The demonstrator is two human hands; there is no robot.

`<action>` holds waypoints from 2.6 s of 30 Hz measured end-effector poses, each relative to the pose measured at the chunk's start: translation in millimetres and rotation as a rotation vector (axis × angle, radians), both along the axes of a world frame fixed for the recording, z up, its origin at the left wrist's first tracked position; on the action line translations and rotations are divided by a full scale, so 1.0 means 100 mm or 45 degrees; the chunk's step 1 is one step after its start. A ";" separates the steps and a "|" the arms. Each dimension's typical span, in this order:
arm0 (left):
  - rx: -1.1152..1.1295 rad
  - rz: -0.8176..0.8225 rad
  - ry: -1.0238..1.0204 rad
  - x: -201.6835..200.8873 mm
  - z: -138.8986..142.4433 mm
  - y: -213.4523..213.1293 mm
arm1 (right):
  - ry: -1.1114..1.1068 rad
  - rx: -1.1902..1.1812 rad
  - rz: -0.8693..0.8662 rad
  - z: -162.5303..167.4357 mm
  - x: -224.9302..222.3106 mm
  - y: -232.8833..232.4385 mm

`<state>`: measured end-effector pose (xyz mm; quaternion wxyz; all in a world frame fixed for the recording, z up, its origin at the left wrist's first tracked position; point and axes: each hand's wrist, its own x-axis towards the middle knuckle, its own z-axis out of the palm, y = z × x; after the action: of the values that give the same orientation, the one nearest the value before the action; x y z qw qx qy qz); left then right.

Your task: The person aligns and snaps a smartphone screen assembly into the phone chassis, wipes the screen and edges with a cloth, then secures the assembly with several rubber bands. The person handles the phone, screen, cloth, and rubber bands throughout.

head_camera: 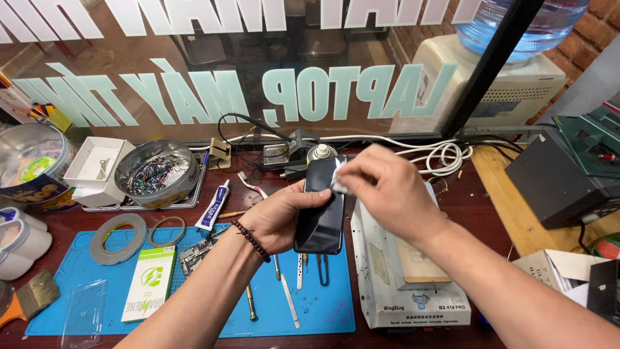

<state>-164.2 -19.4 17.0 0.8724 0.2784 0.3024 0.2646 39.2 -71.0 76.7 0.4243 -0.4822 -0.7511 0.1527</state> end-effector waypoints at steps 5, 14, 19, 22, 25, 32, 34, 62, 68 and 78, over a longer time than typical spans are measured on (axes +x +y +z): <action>0.005 0.129 -0.050 -0.09 -0.03 0.04 | 0.098 -0.208 0.092 0.01 -0.10 -0.01; -0.282 0.560 -0.145 -0.40 -0.16 0.18 | 0.048 -0.241 -0.099 -0.63 0.06 0.96; -0.389 0.634 -0.181 -0.44 -0.22 0.23 | -0.363 0.115 -0.066 -0.96 -0.11 1.30; -0.422 0.652 -0.184 -0.50 -0.23 0.24 | -0.442 0.205 -0.083 -1.00 -0.20 1.26; -0.482 0.646 -0.320 -0.49 -0.26 0.27 | -0.448 0.198 -0.117 -0.99 -0.21 1.22; -0.626 0.628 -0.367 -0.42 -0.35 0.36 | -0.386 0.189 -0.136 -1.02 -0.19 1.22; -0.651 0.635 -0.350 -0.42 -0.38 0.37 | -0.368 0.209 -0.130 -1.04 -0.19 1.22; -0.823 0.631 -0.404 -0.05 -0.54 0.50 | 0.012 0.091 -0.058 -0.14 -0.45 0.04; -0.836 0.631 -0.398 0.07 -0.41 0.42 | 0.048 0.083 -0.077 -0.16 -0.32 0.01; -0.829 0.531 -0.379 0.25 -0.38 0.37 | -0.027 0.197 -0.099 -0.17 -0.17 -0.13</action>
<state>-139.2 17.4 -21.0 0.8767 -0.1206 0.2907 0.3638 21.9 -84.2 59.9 0.4581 -0.4784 -0.7457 0.0725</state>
